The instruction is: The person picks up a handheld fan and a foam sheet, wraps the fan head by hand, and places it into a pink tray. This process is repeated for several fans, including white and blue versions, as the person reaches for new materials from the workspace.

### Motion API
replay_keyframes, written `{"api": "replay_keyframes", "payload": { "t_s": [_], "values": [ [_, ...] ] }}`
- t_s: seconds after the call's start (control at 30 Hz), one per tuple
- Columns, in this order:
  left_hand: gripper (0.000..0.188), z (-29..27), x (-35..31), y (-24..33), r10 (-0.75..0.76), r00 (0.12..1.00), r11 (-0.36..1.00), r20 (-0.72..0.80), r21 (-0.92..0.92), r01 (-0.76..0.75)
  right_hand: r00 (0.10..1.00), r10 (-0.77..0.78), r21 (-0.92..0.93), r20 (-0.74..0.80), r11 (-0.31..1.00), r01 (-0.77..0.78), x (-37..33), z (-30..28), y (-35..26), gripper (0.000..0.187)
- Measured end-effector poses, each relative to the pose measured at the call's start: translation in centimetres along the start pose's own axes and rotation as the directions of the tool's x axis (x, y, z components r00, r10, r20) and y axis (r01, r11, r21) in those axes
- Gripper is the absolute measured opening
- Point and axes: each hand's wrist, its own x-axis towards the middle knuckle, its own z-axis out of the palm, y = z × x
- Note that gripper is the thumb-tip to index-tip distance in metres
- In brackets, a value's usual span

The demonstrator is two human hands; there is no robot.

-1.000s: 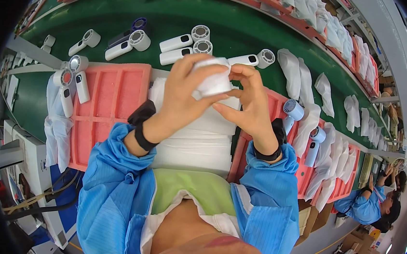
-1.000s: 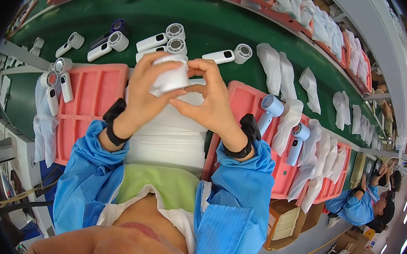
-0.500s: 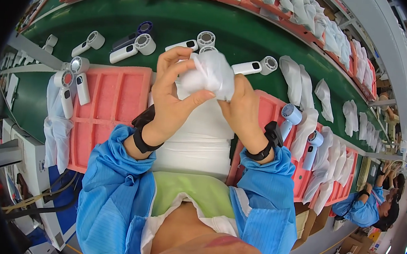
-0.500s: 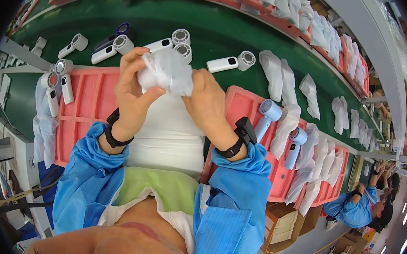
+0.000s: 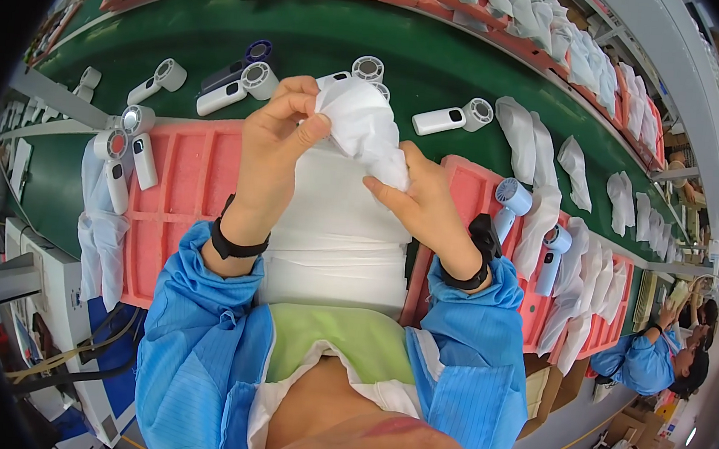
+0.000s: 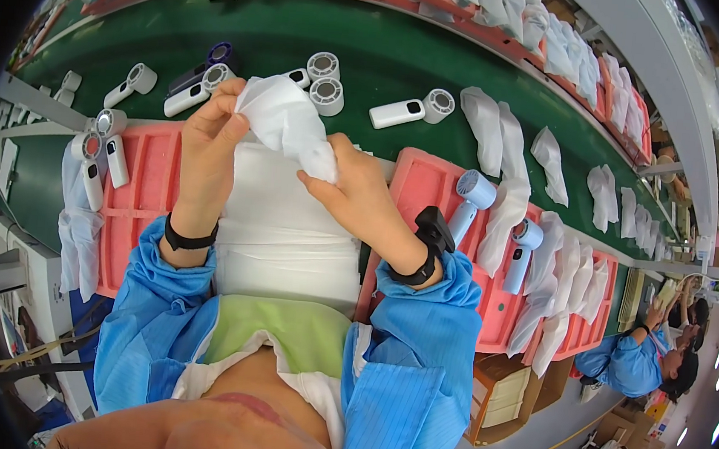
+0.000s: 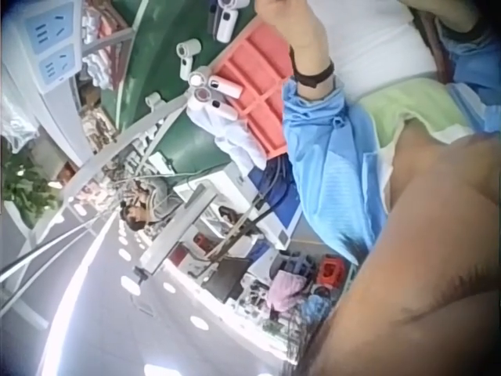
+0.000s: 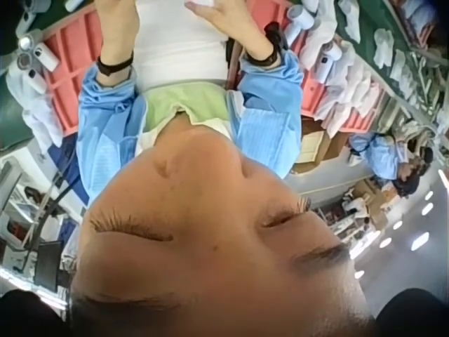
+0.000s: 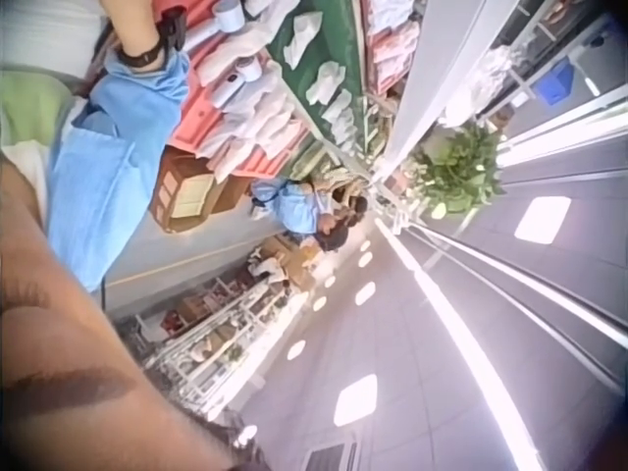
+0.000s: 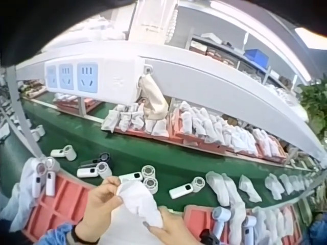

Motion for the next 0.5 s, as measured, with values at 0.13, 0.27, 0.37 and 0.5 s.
{"api": "replay_keyframes", "payload": {
  "t_s": [0.13,0.27,0.37,0.5],
  "values": [
    [0.014,0.5,-0.6,0.3,-0.001,1.0,0.997,0.027,0.08,-0.001,0.995,0.053,-0.027,-0.084,0.998,-0.056,-0.2,-0.8,0.1,0.038],
    [0.012,0.6,-0.2,0.5,-0.014,0.999,0.988,0.038,0.155,0.008,0.979,0.072,-0.092,-0.19,0.992,-0.091,-0.2,-0.6,-0.8,0.037],
    [0.011,-0.2,1.0,0.2,-0.284,0.958,0.939,0.046,-0.187,0.288,0.982,0.175,0.109,0.065,0.977,-0.182,-0.3,-1.9,-0.6,0.037],
    [0.012,-1.0,1.9,-0.8,-0.454,0.887,0.795,0.088,-0.409,0.448,0.945,0.198,0.394,0.259,0.872,-0.291,0.3,-3.7,1.2,0.037]
  ]
}}
